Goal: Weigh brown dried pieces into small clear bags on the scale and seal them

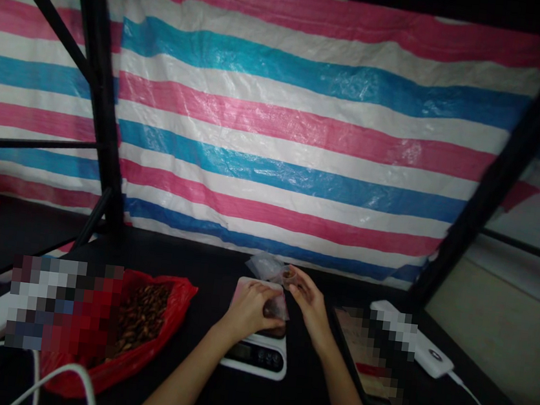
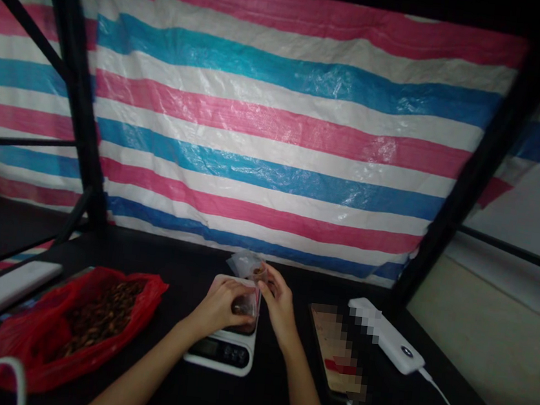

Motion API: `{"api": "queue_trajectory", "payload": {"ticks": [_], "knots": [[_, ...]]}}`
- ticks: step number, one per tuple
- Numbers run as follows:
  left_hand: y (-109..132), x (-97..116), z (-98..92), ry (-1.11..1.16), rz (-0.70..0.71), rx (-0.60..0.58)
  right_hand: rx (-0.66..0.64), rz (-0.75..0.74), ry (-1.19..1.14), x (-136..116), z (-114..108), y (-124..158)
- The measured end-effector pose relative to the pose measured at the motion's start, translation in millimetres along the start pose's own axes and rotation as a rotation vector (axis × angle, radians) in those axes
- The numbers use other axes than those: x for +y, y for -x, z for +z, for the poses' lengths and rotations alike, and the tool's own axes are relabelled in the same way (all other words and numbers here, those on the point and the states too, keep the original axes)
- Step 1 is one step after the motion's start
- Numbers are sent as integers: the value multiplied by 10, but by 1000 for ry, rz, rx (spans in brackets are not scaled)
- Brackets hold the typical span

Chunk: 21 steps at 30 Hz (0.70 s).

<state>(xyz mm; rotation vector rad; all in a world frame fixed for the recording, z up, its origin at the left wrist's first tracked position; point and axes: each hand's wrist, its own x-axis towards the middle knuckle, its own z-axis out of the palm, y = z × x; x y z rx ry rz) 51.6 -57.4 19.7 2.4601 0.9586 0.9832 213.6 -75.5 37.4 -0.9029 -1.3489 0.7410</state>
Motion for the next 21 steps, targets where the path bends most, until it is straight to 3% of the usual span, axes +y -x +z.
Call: {"api": "queue_trajectory", "payload": {"ticks": [3, 7, 11, 21], "knots": [[-29, 6, -5, 174, -79, 51, 10, 12, -20, 29, -31, -3], [-97, -36, -62, 593, -252, 97, -6, 38, -69, 30, -81, -8], [-139, -71, -148, 935, -277, 135, 68, -3, -92, 4, -77, -4], [-89, -9, -207, 1165, -250, 42, 81, -41, -45, -170, 30, 54]]}}
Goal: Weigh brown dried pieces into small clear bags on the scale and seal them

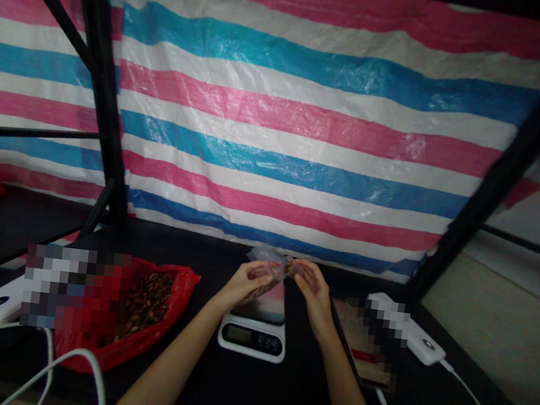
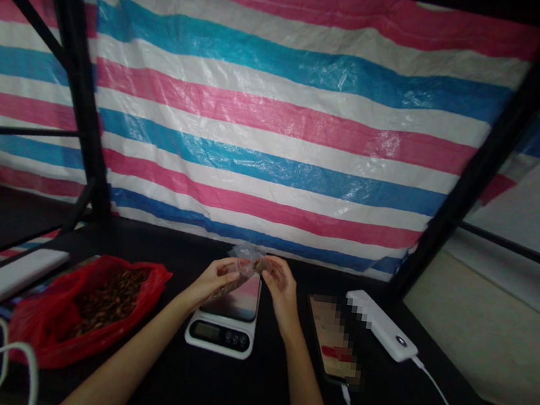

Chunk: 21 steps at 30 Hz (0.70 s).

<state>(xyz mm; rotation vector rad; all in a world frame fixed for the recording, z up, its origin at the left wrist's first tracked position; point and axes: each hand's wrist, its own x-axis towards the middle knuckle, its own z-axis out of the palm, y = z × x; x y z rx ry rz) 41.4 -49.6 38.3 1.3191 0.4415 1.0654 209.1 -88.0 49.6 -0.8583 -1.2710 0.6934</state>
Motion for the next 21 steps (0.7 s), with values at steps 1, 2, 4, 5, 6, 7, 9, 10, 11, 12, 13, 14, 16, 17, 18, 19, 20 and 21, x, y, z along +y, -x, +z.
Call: {"api": "queue_trajectory", "payload": {"ticks": [1, 2, 4, 5, 6, 7, 9, 10, 11, 12, 13, 14, 16, 17, 18, 19, 20, 21], "knots": [[0, -6, -1, 6, 3, -9, -10, -1, 2, -4, -2, 1], [0, -11, -3, 10, 8, -16, -26, -5, 5, -5, -7, 0], [-1, -14, -4, 13, 15, -29, -63, -21, 18, -4, -18, -4], [-1, -13, -3, 13, 17, -32, -78, -34, 27, -5, -23, -5], [-1, -12, 0, 13, 14, -32, -85, -49, 37, -6, -27, -7], [-2, -12, 4, 14, 8, -30, -83, -64, 47, -9, -29, -7], [-3, -15, 14, 19, -10, -25, -69, -82, 65, -14, -29, -6], [-3, -20, 19, 22, -18, -23, -60, -84, 70, -15, -27, -5], [-4, -27, 22, 25, -26, -24, -54, -83, 72, -14, -25, -3], [-5, -35, 24, 26, -30, -23, -51, -78, 70, -12, -23, -2], [-5, -44, 24, 26, -32, -21, -48, -72, 64, -8, -19, -1], [-6, -53, 23, 25, -33, -20, -46, -65, 53, -4, -16, 0], [-6, -69, 18, 28, -31, -16, -39, -49, 24, 1, -7, 3], [-7, -76, 15, 32, -28, -16, -35, -43, 10, 0, -2, 4], [-8, -83, 11, 39, -26, -15, -29, -41, -3, -4, 2, 6], [-10, -88, 7, 46, -26, -15, -27, -38, -9, -12, 7, 8], [-13, -94, 2, 54, -27, -15, -30, -36, -9, -23, 11, 11], [-16, -101, -2, 59, -30, -16, -36, -32, -6, -36, 14, 15]]}}
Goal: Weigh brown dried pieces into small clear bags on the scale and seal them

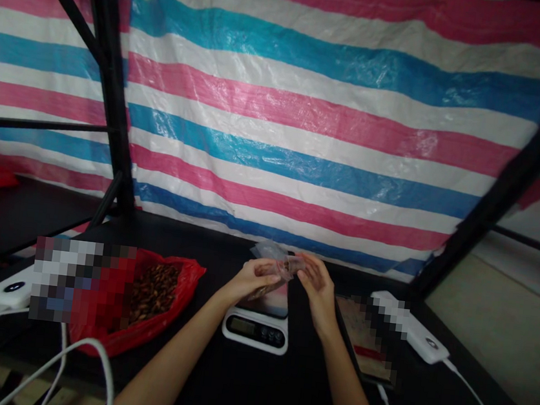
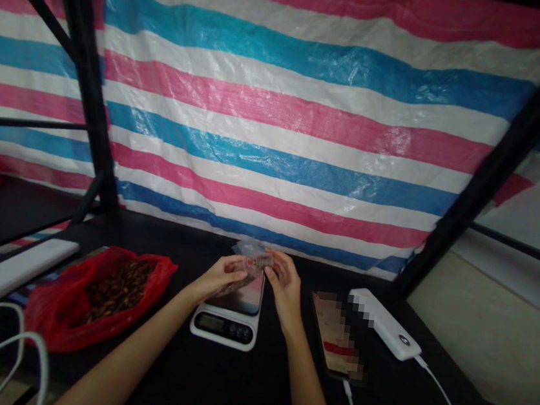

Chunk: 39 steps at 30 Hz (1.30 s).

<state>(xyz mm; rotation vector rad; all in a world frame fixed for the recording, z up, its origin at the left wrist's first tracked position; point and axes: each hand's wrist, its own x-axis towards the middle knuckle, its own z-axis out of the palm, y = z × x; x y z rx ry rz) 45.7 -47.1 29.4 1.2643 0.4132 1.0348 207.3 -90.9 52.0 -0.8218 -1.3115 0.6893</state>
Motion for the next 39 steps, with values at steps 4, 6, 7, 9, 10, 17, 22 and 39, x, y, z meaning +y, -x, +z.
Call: {"api": "queue_trajectory", "payload": {"ticks": [4, 6, 7, 9, 10, 17, 22, 39], "knots": [[-13, -23, -20, -7, 1, -2, -16, 5, 8, -40, 8, 13], [-17, -34, -26, -8, 5, -1, -13, -4, -2, -38, 9, 16], [-19, -39, -27, -4, 6, -2, -13, -7, -6, -32, 8, 15], [-20, -46, -28, 12, 3, -11, -17, -8, -13, -13, 6, 10], [-21, -47, -27, 22, 3, -20, -18, -9, -15, -5, 5, 7], [-10, -9, -6, 48, -2, -36, -27, 8, -1, -1, 17, 9], [4, 47, 24, 49, 3, -40, 27, 53, -34, 72, 18, 4], [25, 12, -244, -819, 158, -75, 172, 166, -392, 206, -52, -45]]}}
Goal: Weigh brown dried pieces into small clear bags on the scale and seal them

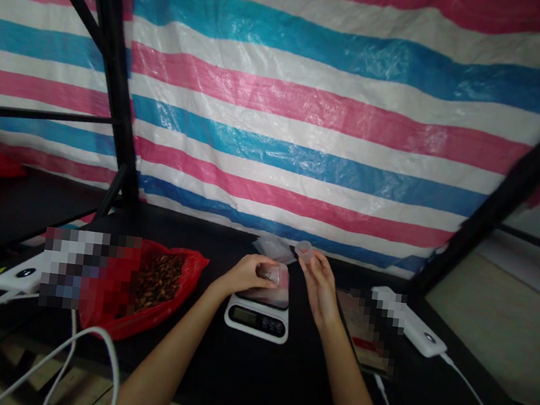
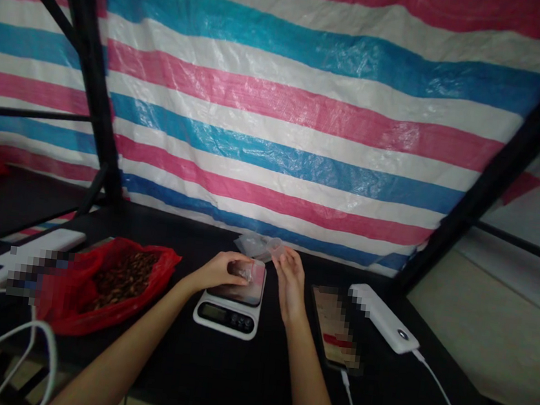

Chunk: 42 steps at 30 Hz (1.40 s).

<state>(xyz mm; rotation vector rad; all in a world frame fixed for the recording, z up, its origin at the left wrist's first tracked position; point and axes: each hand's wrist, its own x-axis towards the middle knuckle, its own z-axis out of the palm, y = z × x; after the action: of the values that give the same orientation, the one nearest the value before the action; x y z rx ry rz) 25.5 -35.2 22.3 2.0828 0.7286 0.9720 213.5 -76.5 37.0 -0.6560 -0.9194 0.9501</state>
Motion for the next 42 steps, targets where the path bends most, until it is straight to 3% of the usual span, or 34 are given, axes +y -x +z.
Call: {"api": "queue_trajectory", "payload": {"ticks": [2, 5, 11, 14, 22, 33, 39, 42], "knots": [[2, 8, 13, -50, 37, 3, 6, 6, -18, 1, -5, -11], [-17, 41, 4, -48, 87, 112, -8, 14, -54, -2, -5, -20], [-86, -11, -90, 16, 65, 545, -23, 59, -87, -2, -10, -18], [-80, -44, -149, -41, 73, 666, -49, 91, -37, -10, -1, -3], [-68, -6, -172, -143, 153, 627, -119, 125, 49, 2, 25, 21], [-70, -11, -160, -140, 160, 608, -81, 131, 58, 53, 0, 7], [-75, -2, -162, -155, 152, 587, -37, 118, 149, 127, -57, -33], [-72, 12, -162, -155, 146, 579, 63, 48, 326, 200, -131, -95]]}}
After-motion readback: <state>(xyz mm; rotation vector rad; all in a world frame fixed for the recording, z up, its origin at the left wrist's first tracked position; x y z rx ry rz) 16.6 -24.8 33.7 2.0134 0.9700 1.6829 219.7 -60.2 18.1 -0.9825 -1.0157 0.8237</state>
